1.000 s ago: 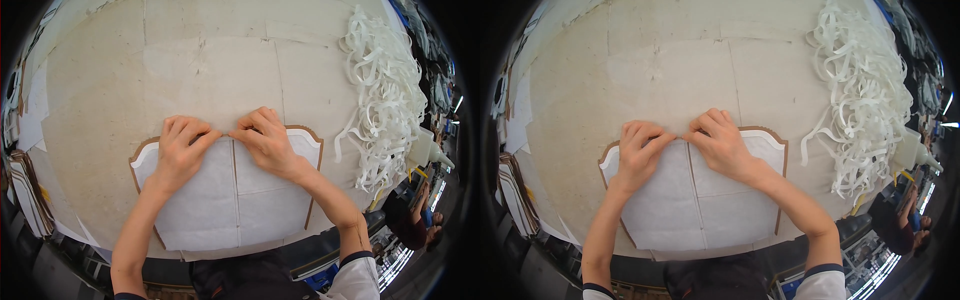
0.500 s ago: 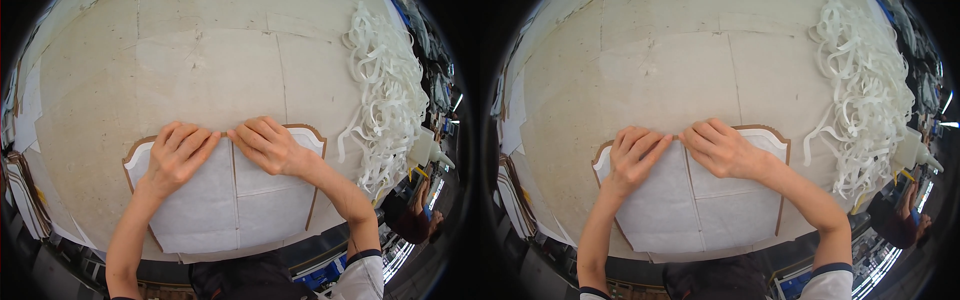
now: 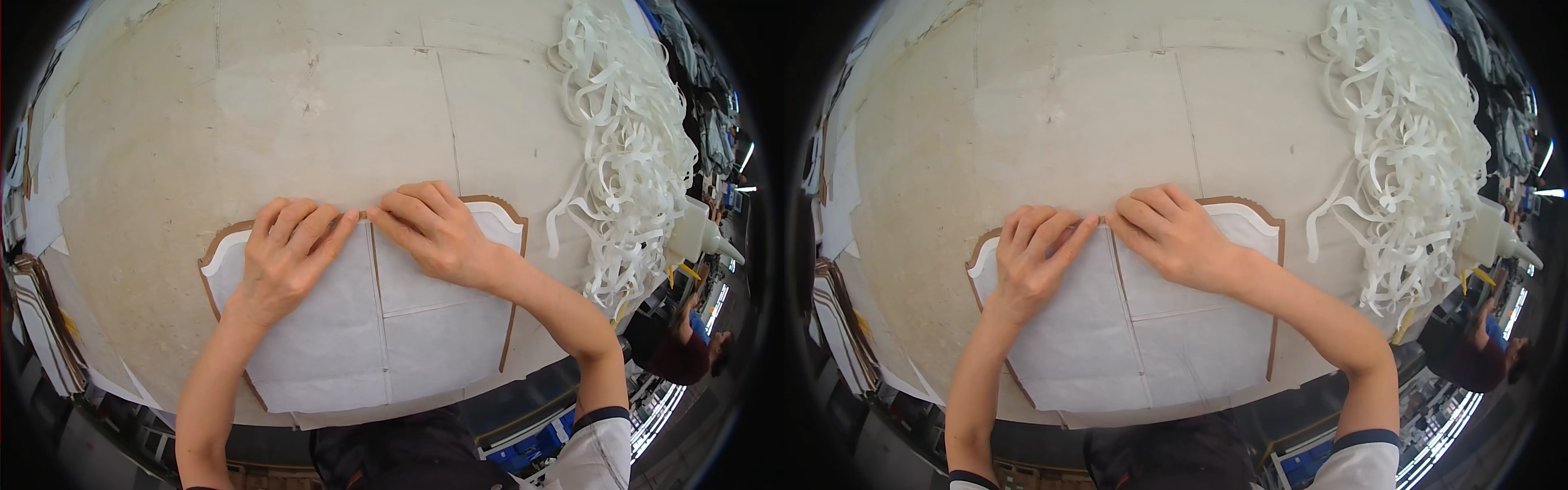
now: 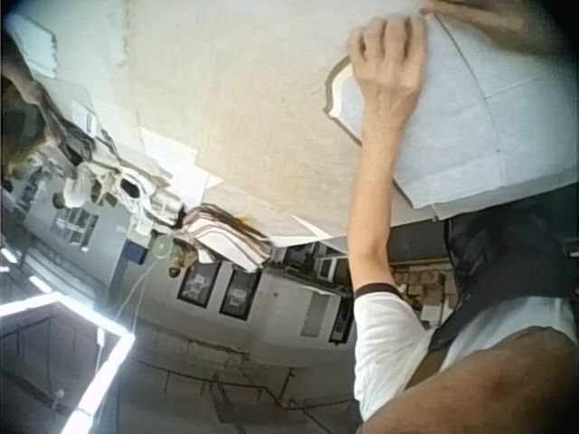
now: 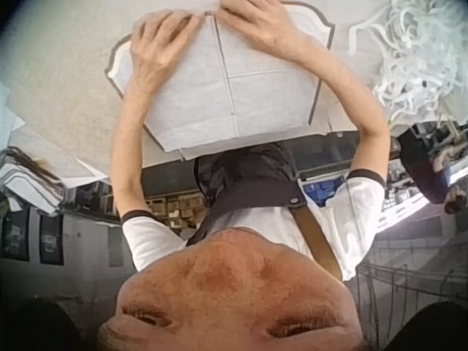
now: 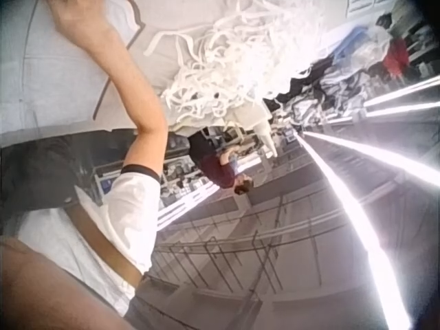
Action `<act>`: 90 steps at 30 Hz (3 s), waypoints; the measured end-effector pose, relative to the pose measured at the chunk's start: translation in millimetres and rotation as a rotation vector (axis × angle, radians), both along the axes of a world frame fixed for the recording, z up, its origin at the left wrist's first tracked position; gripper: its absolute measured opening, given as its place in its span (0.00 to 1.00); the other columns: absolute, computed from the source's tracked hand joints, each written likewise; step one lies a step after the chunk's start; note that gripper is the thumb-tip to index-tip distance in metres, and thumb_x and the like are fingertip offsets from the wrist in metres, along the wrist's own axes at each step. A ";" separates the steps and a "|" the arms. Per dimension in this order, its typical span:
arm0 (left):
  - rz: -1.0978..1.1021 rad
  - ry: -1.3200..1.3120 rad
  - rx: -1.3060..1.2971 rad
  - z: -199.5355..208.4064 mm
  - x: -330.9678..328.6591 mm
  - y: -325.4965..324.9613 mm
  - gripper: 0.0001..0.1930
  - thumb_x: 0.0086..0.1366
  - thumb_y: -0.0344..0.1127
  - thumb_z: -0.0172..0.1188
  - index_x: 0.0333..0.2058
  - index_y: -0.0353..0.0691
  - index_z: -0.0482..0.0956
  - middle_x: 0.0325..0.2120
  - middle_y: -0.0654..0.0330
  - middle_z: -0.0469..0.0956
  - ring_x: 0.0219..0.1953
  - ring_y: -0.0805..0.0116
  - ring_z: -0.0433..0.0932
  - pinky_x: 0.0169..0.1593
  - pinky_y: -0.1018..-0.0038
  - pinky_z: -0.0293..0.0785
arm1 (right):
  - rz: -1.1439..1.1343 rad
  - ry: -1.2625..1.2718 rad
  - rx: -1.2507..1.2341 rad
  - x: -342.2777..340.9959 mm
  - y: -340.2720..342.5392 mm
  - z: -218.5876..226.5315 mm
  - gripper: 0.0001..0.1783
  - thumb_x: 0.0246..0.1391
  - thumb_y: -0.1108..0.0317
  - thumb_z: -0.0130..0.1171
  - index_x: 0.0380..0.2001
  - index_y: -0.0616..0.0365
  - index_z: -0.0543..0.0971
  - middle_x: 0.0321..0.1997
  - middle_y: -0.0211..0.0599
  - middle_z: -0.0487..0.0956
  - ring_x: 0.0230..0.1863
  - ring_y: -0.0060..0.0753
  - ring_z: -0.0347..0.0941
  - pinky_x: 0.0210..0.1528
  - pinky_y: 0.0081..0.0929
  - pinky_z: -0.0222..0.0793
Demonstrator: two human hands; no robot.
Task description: Applying adhesive and folding the edges of a leather component, followed by using a bone folder and hammer to secure the fold.
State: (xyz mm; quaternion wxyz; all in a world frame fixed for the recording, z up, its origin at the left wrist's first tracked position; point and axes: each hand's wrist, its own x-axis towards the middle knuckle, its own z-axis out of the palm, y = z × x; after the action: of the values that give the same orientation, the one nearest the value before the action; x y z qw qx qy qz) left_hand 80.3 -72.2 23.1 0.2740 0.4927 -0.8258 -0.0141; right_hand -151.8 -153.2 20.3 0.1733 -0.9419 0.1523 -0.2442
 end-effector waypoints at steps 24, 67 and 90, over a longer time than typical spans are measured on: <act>0.013 -0.031 -0.040 -3.4 -1.7 1.9 0.17 0.52 0.27 0.68 0.43 0.42 0.86 0.41 0.65 0.79 0.44 0.67 0.78 0.53 0.62 0.73 | 0.137 0.117 -0.129 -4.7 -10.1 5.9 0.22 0.42 0.76 0.65 0.45 0.70 0.83 0.46 0.40 0.78 0.46 0.36 0.75 0.40 0.31 0.71; 0.361 -0.088 0.072 5.8 -65.7 17.8 0.20 0.53 0.22 0.65 0.47 0.39 0.85 0.40 0.62 0.77 0.50 0.62 0.75 0.70 0.47 0.55 | -0.073 -0.101 0.147 -12.6 -6.4 -5.1 0.20 0.40 0.78 0.66 0.42 0.62 0.83 0.40 0.35 0.76 0.41 0.37 0.73 0.41 0.33 0.71; 0.338 -0.230 0.100 11.2 -81.3 21.8 0.23 0.56 0.22 0.63 0.52 0.41 0.84 0.46 0.63 0.76 0.51 0.64 0.77 0.71 0.43 0.53 | -0.085 -0.097 0.016 -36.9 -6.3 -10.1 0.18 0.43 0.74 0.65 0.42 0.66 0.82 0.43 0.37 0.76 0.45 0.38 0.74 0.43 0.33 0.71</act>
State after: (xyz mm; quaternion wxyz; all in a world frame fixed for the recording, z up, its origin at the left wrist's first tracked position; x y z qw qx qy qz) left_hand -1.0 -50.4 34.3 0.1514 0.6355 -0.7557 0.0475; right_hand -188.7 -159.6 10.2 0.1777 -0.9202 0.1853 -0.2955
